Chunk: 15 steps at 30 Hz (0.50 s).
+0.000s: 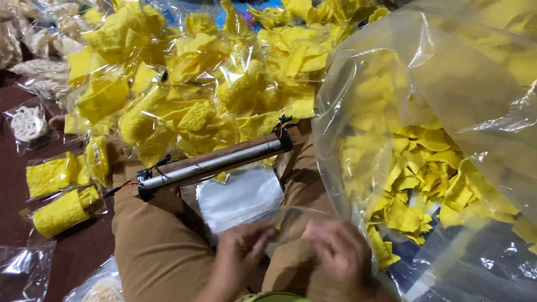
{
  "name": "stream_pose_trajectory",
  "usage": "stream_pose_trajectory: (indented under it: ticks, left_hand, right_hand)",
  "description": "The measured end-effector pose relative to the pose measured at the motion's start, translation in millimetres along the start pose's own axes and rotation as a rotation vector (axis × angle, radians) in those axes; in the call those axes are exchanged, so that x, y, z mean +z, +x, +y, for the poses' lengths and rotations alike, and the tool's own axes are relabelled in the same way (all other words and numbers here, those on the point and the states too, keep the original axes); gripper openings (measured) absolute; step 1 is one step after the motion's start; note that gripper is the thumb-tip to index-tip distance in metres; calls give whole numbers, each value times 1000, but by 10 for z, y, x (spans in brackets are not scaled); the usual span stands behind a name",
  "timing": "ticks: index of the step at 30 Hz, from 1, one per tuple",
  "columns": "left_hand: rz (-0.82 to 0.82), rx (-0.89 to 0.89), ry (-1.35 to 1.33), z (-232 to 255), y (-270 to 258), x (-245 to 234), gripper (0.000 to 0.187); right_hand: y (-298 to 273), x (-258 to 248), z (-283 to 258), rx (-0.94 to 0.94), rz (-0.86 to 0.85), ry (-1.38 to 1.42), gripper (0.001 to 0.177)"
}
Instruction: Manually placing individual yellow snacks into plastic bags and sealing them with a heat sealer while sitting on the floor.
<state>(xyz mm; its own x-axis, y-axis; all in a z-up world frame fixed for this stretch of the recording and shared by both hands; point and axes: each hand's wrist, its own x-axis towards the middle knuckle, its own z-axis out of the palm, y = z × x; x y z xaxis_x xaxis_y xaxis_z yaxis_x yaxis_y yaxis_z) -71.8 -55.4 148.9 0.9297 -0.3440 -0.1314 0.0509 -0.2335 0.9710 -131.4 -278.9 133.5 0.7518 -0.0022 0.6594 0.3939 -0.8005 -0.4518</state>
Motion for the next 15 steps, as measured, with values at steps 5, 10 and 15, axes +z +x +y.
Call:
stream_pose_trajectory:
  ticks: [5,10,15]
  left_hand:
    - [-161,146,-57,387,-76,305,9]
    - [-302,377,51,500,-36,259,19]
    - [-10,161,19,343,-71,12,7]
  right_hand:
    - [-185,-165,-133,117,-86,201,37]
    - [-178,-511,74,440,-438,346,17]
    - [494,-930,541,1362,56,242,21]
